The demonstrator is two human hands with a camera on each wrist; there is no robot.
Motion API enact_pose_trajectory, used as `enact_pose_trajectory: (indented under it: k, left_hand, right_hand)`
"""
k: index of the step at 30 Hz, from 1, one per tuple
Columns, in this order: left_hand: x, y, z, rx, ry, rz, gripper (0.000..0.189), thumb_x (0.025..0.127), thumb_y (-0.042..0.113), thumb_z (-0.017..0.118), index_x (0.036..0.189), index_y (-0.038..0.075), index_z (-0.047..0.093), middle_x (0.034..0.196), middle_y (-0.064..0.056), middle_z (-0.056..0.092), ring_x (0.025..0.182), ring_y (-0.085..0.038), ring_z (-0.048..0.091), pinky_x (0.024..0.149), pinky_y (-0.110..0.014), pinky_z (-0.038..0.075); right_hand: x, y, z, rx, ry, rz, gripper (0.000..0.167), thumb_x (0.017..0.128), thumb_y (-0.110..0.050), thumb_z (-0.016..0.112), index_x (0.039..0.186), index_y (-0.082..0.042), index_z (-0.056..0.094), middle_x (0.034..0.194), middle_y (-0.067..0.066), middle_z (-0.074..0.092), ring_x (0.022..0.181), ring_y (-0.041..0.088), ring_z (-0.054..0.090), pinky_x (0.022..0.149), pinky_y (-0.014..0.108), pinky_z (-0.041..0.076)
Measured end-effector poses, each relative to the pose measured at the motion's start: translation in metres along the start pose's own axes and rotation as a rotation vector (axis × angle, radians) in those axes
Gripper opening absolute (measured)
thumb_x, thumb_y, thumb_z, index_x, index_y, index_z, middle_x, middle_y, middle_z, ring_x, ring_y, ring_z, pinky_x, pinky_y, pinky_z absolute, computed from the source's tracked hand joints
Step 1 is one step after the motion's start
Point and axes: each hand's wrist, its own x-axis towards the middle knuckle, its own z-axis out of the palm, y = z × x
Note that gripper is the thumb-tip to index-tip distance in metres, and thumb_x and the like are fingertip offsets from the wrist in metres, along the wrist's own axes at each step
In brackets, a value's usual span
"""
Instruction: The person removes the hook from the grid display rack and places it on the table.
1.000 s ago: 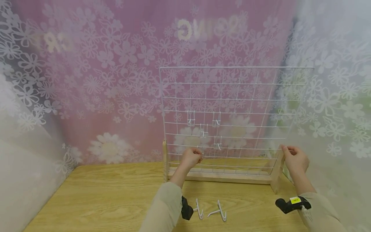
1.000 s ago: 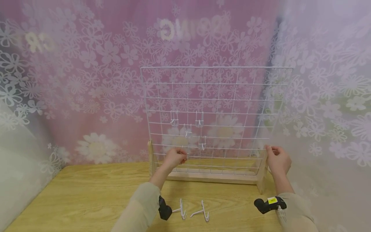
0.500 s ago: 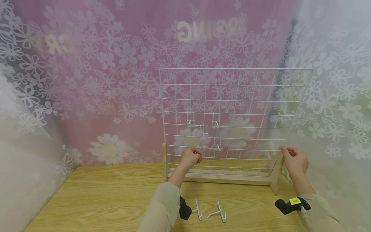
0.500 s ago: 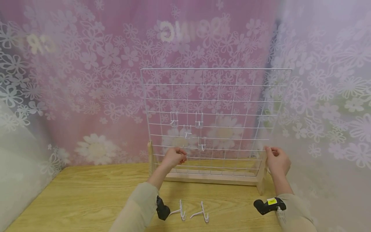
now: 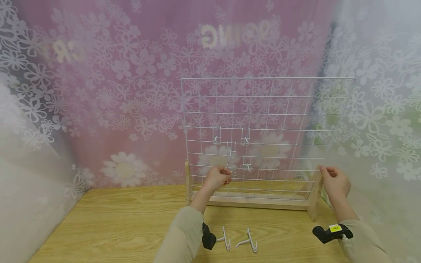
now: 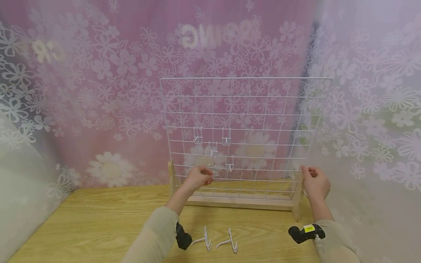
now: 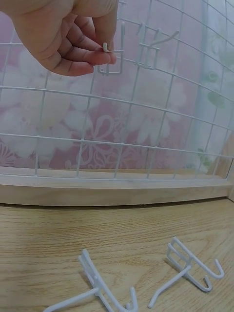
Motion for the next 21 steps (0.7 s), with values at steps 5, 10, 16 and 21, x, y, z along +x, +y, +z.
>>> enact_pose_trajectory:
  k: [5,10,16,21]
  left_hand:
    - [-0.002,0.000,-0.003,0.003,-0.007,0.004,0.013,0.082,-0.007,0.061,0.094,-0.011,0.059,0.076,-0.016,0.064,0.062,-0.019,0.061,0.062,-0.031,0.052]
    - [-0.003,-0.003,-0.008,0.005,-0.024,0.007,0.020,0.081,-0.006,0.062,0.100,-0.011,0.058,0.077,-0.014,0.064,0.065,-0.020,0.062,0.063,-0.030,0.052]
    - [-0.008,-0.008,-0.016,0.064,-0.046,0.006,0.020,0.083,-0.001,0.064,0.101,-0.008,0.061,0.078,-0.010,0.064,0.069,-0.023,0.062,0.064,-0.031,0.051]
    - [-0.010,-0.012,-0.021,0.071,-0.049,-0.001,0.017,0.084,0.000,0.064,0.099,-0.007,0.061,0.082,-0.016,0.065,0.073,-0.028,0.063,0.059,-0.027,0.049]
  right_hand:
    - [-0.002,-0.001,0.000,0.000,0.004,-0.006,0.050,0.096,-0.039,0.044,0.116,0.005,0.055,0.113,0.027,0.054,0.097,0.035,0.048,0.064,0.032,0.036]
    - [-0.003,-0.001,0.001,0.001,0.000,-0.004,0.050,0.095,-0.040,0.045,0.116,0.005,0.055,0.112,0.027,0.054,0.096,0.035,0.048,0.062,0.030,0.036]
    - [-0.004,-0.002,0.001,-0.004,0.011,-0.003,0.049,0.095,-0.039,0.045,0.115,0.005,0.056,0.111,0.027,0.055,0.093,0.033,0.049,0.061,0.029,0.036]
    - [-0.002,-0.002,-0.001,-0.010,-0.004,0.002,0.050,0.095,-0.040,0.045,0.116,0.005,0.055,0.111,0.027,0.055,0.090,0.031,0.049,0.061,0.029,0.036]
